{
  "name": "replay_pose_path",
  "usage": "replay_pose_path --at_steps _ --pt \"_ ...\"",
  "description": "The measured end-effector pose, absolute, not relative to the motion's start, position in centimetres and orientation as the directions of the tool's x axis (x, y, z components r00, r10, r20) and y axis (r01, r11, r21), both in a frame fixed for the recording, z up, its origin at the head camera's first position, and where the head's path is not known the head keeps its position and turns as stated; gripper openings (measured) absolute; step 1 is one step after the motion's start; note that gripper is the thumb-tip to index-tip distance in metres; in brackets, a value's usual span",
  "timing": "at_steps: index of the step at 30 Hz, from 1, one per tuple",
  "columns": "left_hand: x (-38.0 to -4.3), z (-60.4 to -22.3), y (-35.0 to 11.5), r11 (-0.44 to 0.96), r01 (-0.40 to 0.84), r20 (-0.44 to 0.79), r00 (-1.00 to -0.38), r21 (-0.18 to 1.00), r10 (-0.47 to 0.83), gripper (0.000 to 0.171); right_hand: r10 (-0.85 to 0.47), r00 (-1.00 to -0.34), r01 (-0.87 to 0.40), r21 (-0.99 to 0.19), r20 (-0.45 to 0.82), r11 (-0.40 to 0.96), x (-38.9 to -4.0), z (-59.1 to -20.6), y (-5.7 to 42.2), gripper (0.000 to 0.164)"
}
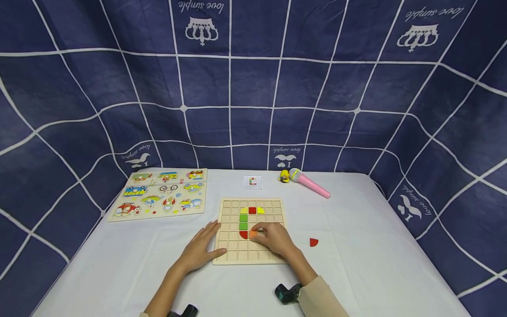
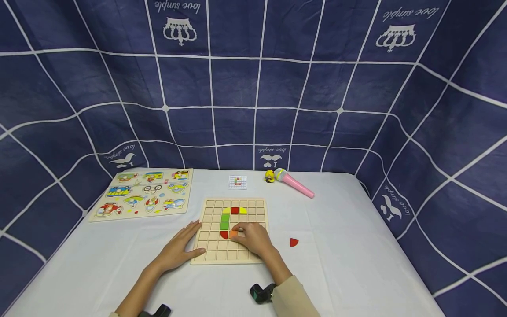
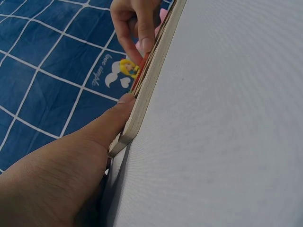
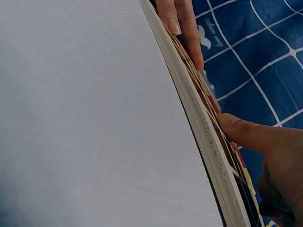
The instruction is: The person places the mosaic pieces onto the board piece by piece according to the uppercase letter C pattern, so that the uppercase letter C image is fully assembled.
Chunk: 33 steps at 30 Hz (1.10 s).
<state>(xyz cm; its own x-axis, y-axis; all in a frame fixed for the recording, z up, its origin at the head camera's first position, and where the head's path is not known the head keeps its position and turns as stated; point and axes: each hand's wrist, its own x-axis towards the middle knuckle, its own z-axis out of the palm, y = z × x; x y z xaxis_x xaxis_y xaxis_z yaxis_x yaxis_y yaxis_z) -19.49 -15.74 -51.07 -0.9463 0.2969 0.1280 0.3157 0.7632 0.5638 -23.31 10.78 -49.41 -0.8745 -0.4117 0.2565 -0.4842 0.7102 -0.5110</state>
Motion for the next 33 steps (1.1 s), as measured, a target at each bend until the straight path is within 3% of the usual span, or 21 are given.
replay_pose_path --at_steps 7,24,33 --pt "-19.4 -51.0 -15.8 0.765 0.302 0.100 -0.949 0.568 0.300 0.087 -0.392 -0.879 -0.477 -0.501 0.272 0.723 -22.7 -49.1 12.3 0.030" --pt "-19.4 -51.1 -15.9 0.759 0.307 0.096 -0.946 0.575 0.310 0.087 -0.195 -0.958 -0.281 -0.552 0.211 0.785 -19.6 -48.4 23.4 0.033" --pt "-19.6 -51.0 -15.9 0.753 0.313 0.106 -0.945 0.579 0.311 0.089 -0.187 -0.960 -0.276 -0.584 0.209 0.764 -19.1 -49.2 27.1 0.031"
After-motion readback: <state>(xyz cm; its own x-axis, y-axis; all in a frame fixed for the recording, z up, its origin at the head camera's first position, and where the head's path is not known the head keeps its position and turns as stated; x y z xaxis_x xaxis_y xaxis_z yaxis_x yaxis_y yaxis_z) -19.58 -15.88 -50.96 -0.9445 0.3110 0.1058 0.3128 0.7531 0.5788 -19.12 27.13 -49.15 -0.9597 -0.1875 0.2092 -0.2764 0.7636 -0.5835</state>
